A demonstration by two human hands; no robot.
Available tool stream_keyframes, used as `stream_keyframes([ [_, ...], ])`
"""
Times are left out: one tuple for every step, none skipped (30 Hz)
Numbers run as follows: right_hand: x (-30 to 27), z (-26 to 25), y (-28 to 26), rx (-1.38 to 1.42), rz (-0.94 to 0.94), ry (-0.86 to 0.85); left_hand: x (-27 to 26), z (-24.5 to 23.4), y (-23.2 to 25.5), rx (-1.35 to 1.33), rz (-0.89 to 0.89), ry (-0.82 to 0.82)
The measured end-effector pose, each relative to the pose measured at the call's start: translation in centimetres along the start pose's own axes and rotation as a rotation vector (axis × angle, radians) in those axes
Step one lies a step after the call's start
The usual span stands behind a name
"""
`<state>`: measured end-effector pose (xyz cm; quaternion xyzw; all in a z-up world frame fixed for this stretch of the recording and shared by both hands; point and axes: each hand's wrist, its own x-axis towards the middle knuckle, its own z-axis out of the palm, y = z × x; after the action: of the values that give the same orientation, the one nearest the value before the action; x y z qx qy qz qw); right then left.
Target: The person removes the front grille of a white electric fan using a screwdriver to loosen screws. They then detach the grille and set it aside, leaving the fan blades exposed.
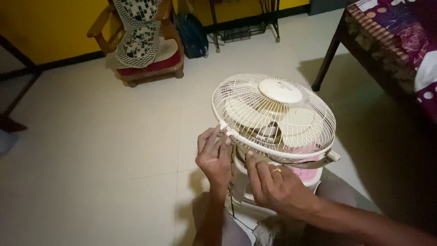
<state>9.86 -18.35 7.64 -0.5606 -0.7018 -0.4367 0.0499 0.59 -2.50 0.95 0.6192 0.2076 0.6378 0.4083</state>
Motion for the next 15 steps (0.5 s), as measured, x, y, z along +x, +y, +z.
stream_keyframes([
  [0.06,-0.01,-0.15,0.008,0.019,-0.013,-0.05,0.09,-0.08,-0.101,-0.029,-0.003],
  [0.16,0.01,-0.31,0.016,0.039,-0.026,-0.13,0.15,-0.11,-0.203,-0.058,-0.006],
  [0.35,0.02,-0.30,0.021,0.057,-0.036,-0.05,0.22,-0.03,-0.154,-0.040,0.000],
  [0.42,-0.01,-0.20,-0.020,0.065,-0.006,0.04,0.30,0.04,-0.106,-0.023,0.006],
  [0.33,-0.01,-0.16,-0.057,0.072,0.023,-0.06,0.30,0.09,-0.055,-0.010,0.012],
  [0.23,0.10,-0.10,-0.094,0.080,0.051,-0.15,0.33,0.09,-0.105,-0.023,0.011],
  [0.11,0.26,-0.08,-0.039,0.099,0.021,-0.21,0.37,0.06,-0.156,-0.036,0.007],
  [0.01,0.46,-0.01,0.015,0.118,-0.010,-0.27,0.40,0.02,-0.208,-0.049,0.003],
  [-0.08,0.62,0.18,0.068,0.136,-0.042,-0.27,0.47,0.00,-0.157,-0.040,0.009],
  [-0.14,0.74,0.30,0.084,0.154,-0.046,-0.26,0.50,-0.02,-0.107,-0.032,0.014],
  [-0.16,0.82,0.29,0.101,0.175,-0.050,-0.31,0.47,-0.06,-0.056,-0.023,0.018],
  [-0.16,0.85,0.24,0.118,0.195,-0.054,-0.36,0.45,-0.12,-0.073,-0.020,0.022],
  [-0.08,0.83,0.16,0.163,0.220,-0.038,-0.38,0.40,-0.19,-0.091,-0.018,0.023],
  [0.06,0.81,0.12,0.208,0.245,-0.022,-0.39,0.40,-0.26,-0.108,-0.016,0.024],
  [0.24,0.77,0.11,0.255,0.268,-0.003,-0.37,0.33,-0.34,-0.086,-0.014,0.028],
])
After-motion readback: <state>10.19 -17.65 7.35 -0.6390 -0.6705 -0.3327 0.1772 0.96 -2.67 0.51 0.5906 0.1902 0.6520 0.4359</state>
